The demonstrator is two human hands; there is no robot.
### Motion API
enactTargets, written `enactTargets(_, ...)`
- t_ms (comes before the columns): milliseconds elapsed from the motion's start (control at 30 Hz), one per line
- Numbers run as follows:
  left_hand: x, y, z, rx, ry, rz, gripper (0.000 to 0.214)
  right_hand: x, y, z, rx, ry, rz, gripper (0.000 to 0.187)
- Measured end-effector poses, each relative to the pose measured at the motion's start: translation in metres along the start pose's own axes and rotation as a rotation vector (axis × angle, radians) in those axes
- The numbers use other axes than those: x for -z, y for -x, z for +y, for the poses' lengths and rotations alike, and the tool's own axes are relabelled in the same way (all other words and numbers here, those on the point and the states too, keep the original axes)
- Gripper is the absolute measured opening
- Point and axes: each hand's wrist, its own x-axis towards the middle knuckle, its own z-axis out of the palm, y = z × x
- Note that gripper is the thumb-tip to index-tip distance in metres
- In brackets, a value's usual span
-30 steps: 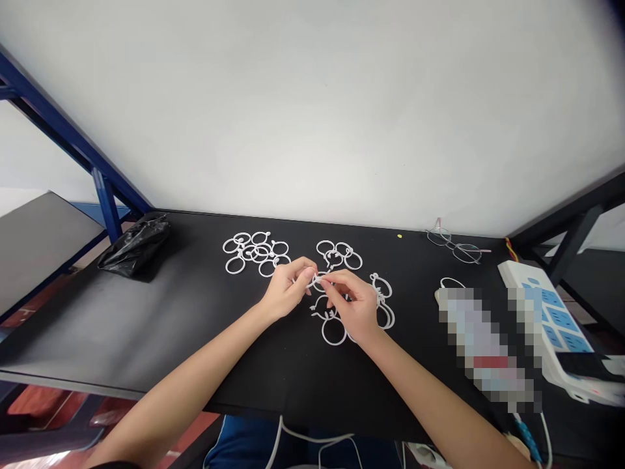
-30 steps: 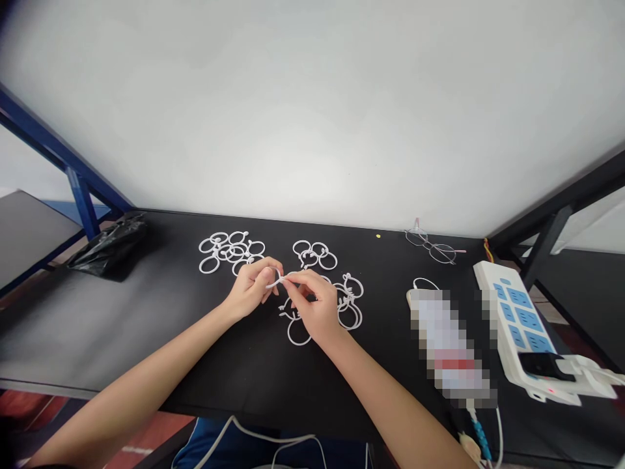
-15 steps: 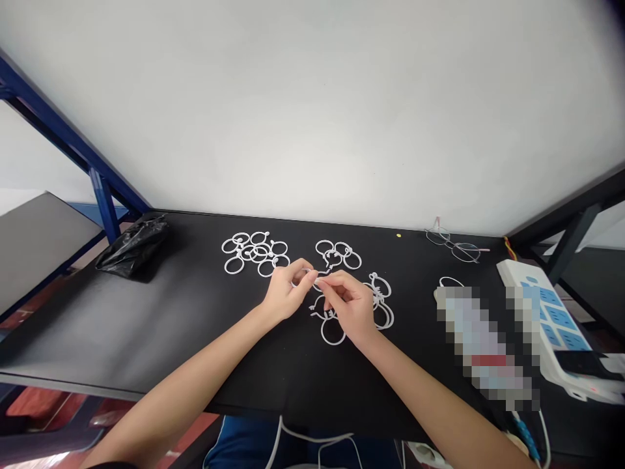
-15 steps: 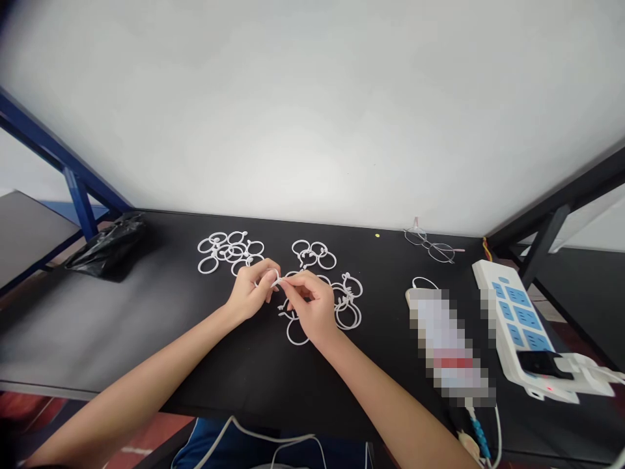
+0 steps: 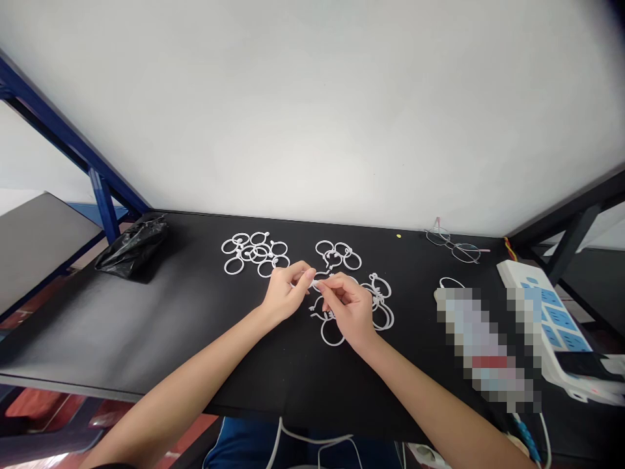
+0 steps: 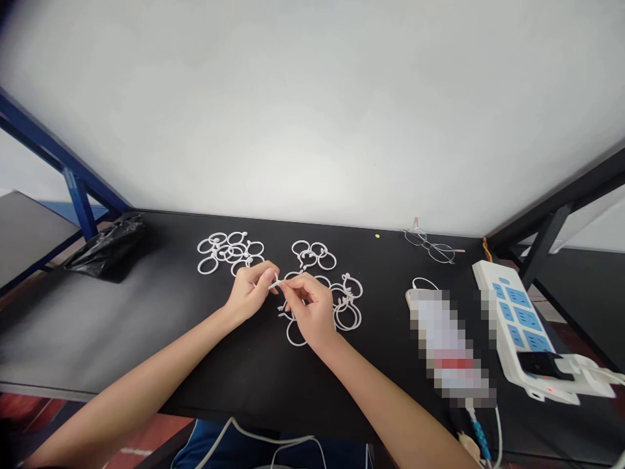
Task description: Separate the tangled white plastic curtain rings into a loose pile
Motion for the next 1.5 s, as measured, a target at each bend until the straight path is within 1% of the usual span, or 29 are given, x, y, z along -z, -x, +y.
enactTargets(233,0.002,0.000,0.003,0.017,0.058,0.017,0.039,-0.001,0.000,0.000,-0.014,0.024,0.006,0.014)
enactTargets(333,0.002,0.001,0.002,0.018,0.062,0.009,0.041,-0.001,0.000,-0.001,-0.001,0.023,0.010,0.013)
enactTargets(400,0.000,0.001,0.002,0.045,0.111,-0.011,0.043,-0.001,0.000,-0.001,0.016,0.027,0.013,0.013)
enactTargets(433,-0.002,0.000,0.003,0.076,0.166,-0.033,0.045,-0.001,0.000,0.000,0.026,0.034,0.018,0.012)
enactTargets(500,-0.004,-0.002,0.005,0.166,0.346,-0.077,0.051,0.000,0.001,0.001,0.045,0.052,0.035,0.008)
enactTargets(567,-0.005,-0.006,0.009,0.284,0.577,-0.089,0.056,0.000,0.001,0.003,0.052,0.065,0.053,0.013)
enactTargets(633,-0.002,-0.012,0.012,0.413,0.801,-0.050,0.057,0.001,0.001,0.005,0.034,0.059,0.061,0.021)
enactTargets(733,0.006,-0.020,0.014,0.561,1.056,0.034,0.053,0.001,0.001,0.007,-0.007,0.036,0.073,0.022)
enactTargets(833,0.014,-0.024,0.010,0.639,1.213,0.105,0.051,0.002,0.000,0.007,-0.016,0.030,0.075,0.021)
enactTargets(933,0.017,-0.024,0.006,0.674,1.329,0.198,0.054,0.002,0.001,0.006,-0.026,0.041,0.058,0.019)
enactTargets(1033,0.018,-0.024,0.003,0.675,1.398,0.272,0.053,0.002,0.001,0.006,-0.032,0.052,0.047,0.018)
enactTargets(1167,0.020,-0.024,0.001,0.683,1.400,0.318,0.046,0.001,0.001,0.005,-0.040,0.059,0.037,0.016)
enactTargets(1367,0.022,-0.024,0.003,0.691,1.455,0.371,0.046,0.001,0.000,0.004,-0.048,0.071,0.026,0.014)
enactTargets(1433,0.022,-0.024,0.004,0.697,1.475,0.389,0.047,0.001,-0.001,0.004,-0.041,0.102,0.035,0.012)
enactTargets(1500,0.023,-0.025,0.006,0.705,1.482,0.407,0.045,0.001,-0.002,0.005,0.000,0.189,0.050,0.013)
